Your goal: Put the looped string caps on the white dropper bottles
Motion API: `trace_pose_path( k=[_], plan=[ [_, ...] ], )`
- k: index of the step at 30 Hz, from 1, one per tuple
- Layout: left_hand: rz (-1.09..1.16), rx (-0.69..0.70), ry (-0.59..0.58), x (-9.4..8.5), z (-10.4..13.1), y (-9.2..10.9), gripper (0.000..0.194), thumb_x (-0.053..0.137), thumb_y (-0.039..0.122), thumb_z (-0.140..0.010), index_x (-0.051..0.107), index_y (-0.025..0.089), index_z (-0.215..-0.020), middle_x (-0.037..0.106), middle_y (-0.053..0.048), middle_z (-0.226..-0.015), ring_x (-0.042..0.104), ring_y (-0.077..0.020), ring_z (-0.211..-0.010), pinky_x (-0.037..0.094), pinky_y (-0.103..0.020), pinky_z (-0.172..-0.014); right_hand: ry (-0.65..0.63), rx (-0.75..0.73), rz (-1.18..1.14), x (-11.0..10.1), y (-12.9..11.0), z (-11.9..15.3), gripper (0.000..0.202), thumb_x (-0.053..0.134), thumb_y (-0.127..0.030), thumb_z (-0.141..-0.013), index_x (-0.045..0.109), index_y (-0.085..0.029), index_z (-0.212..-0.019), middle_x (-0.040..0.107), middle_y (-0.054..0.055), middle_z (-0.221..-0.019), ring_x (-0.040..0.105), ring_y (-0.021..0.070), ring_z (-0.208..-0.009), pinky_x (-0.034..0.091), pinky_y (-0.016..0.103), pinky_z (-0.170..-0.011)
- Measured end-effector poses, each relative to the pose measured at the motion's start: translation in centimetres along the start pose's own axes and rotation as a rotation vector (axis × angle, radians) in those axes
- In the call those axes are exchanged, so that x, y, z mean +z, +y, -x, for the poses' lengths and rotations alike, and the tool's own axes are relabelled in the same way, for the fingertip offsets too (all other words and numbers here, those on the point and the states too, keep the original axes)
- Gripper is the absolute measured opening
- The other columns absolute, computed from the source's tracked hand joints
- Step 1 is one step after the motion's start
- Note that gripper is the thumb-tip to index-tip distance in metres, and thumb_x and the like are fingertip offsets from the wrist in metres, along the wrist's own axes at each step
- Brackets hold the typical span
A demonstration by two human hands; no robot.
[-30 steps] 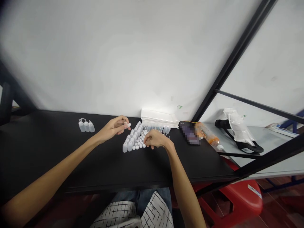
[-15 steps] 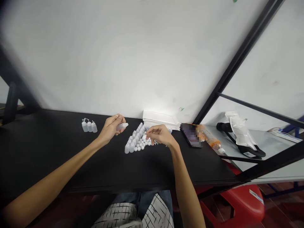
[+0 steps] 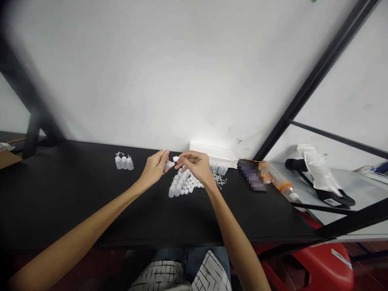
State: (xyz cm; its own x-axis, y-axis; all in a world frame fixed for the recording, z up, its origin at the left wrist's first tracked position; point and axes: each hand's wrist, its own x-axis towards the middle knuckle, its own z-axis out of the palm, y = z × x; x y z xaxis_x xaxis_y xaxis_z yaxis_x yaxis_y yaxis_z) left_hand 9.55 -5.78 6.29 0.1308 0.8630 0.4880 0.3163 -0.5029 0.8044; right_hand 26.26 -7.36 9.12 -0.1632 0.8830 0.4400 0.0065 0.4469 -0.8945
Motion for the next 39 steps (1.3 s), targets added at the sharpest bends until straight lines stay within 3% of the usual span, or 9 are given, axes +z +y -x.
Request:
trace_pose_path(
  k=[4, 9, 17, 24, 27, 30, 34, 36, 39],
  plan=[
    [-0.056, 0.034, -0.005, 0.1, 0.3, 0.4, 0.036, 0.033, 0.039, -0.1, 0.041, 0.021, -0.07, 0.046, 0.006, -0.049, 0.048, -0.0112, -0.044, 0.037, -0.024, -0.053, 0.007, 0.032, 0.006, -0.6, 0.5, 0.4, 0.026, 0.077, -0.038, -0.071, 0.07, -0.014, -0.077, 0.071, 0.006, -0.067, 0.071, 0.0217, -0.059, 0.055, 0.028, -0.047],
    [-0.167, 0.078, 0.081, 0.1, 0.6, 0.3, 0.031, 0.031, 0.033, -0.101, 0.04, 0.021, -0.074, 0.044, 0.006, -0.051, 0.045, -0.0108, -0.045, 0.032, -0.024, -0.053, -0.031, 0.052, -0.011, -0.5, 0.7, 0.6, 0.027, 0.078, -0.039, -0.07, 0.069, -0.014, -0.077, 0.07, 0.006, -0.067, 0.072, 0.0223, -0.06, 0.055, 0.028, -0.046],
    [-0.283, 0.15, 0.084, 0.6, 0.4, -0.7, 0.027, 0.032, 0.03, -0.099, 0.04, 0.021, -0.075, 0.04, 0.007, -0.053, 0.041, -0.0105, -0.044, 0.028, -0.023, -0.052, -0.054, 0.031, 0.044, 0.6, 1.2, 1.0, 0.03, 0.073, -0.042, -0.075, 0.069, -0.013, -0.083, 0.067, 0.004, -0.065, 0.072, 0.0204, -0.061, 0.058, 0.028, -0.05],
    [-0.323, 0.152, 0.081, 0.6, 0.3, -0.9, 0.026, 0.033, 0.03, -0.099, 0.04, 0.021, -0.075, 0.039, 0.006, -0.052, 0.039, -0.0114, -0.043, 0.025, -0.024, -0.051, -0.126, 0.065, 0.076, 0.5, 1.3, 0.9, 0.035, 0.077, -0.042, -0.071, 0.069, -0.013, -0.089, 0.068, 0.005, -0.068, 0.073, 0.0224, -0.066, 0.059, 0.031, -0.053],
    [-0.32, 0.163, 0.077, 0.7, 0.5, -0.9, 0.026, 0.033, 0.031, -0.098, 0.038, 0.022, -0.075, 0.036, 0.006, -0.052, 0.036, -0.0111, -0.043, 0.024, -0.024, -0.05, -0.167, 0.098, 0.111, 0.3, 1.4, 0.8, 0.036, 0.073, -0.047, -0.074, 0.068, -0.013, -0.086, 0.066, 0.004, -0.065, 0.068, 0.0186, -0.057, 0.056, 0.029, -0.048],
    [-0.314, 0.184, 0.07, 0.7, 0.6, -0.9, 0.026, 0.033, 0.031, -0.098, 0.036, 0.022, -0.074, 0.032, 0.007, -0.051, 0.034, -0.0105, -0.042, 0.023, -0.024, -0.049, -0.164, 0.072, 0.245, 0.1, 1.7, 0.8, 0.035, 0.066, -0.048, -0.081, 0.064, -0.014, -0.073, 0.06, 0.001, -0.06, 0.057, 0.0116, -0.045, 0.043, 0.023, -0.04],
    [-0.312, 0.221, 0.062, 0.8, 0.8, -1.0, 0.026, 0.034, 0.03, -0.098, 0.035, 0.022, -0.073, 0.031, 0.008, -0.051, 0.031, -0.0096, -0.041, 0.022, -0.023, -0.048, -0.134, -0.03, 0.401, 0.2, 2.1, 0.9, 0.048, 0.056, -0.045, -0.09, 0.049, -0.016, -0.051, 0.047, -0.002, -0.046, 0.052, 0.0104, -0.049, 0.038, 0.023, -0.047],
    [-0.308, 0.236, 0.069, 0.8, 0.9, -1.1, 0.026, 0.034, 0.03, -0.098, 0.036, 0.022, -0.074, 0.032, 0.008, -0.051, 0.032, -0.0093, -0.041, 0.023, -0.023, -0.048, -0.106, -0.078, 0.411, 0.4, 2.2, 0.9, 0.044, 0.055, -0.043, -0.09, 0.051, -0.017, -0.055, 0.045, -0.003, -0.048, 0.05, 0.0102, -0.051, 0.036, 0.023, -0.048],
    [-0.308, 0.251, 0.086, 0.7, 0.8, -1.2, 0.026, 0.035, 0.031, -0.099, 0.038, 0.021, -0.075, 0.036, 0.007, -0.051, 0.034, -0.0094, -0.041, 0.024, -0.022, -0.047, -0.054, -0.109, 0.33, 0.8, 2.2, 0.9, 0.026, 0.058, -0.039, -0.089, 0.058, -0.017, -0.076, 0.049, -0.004, -0.058, 0.047, 0.0079, -0.048, 0.036, 0.022, -0.046]
  ],
)
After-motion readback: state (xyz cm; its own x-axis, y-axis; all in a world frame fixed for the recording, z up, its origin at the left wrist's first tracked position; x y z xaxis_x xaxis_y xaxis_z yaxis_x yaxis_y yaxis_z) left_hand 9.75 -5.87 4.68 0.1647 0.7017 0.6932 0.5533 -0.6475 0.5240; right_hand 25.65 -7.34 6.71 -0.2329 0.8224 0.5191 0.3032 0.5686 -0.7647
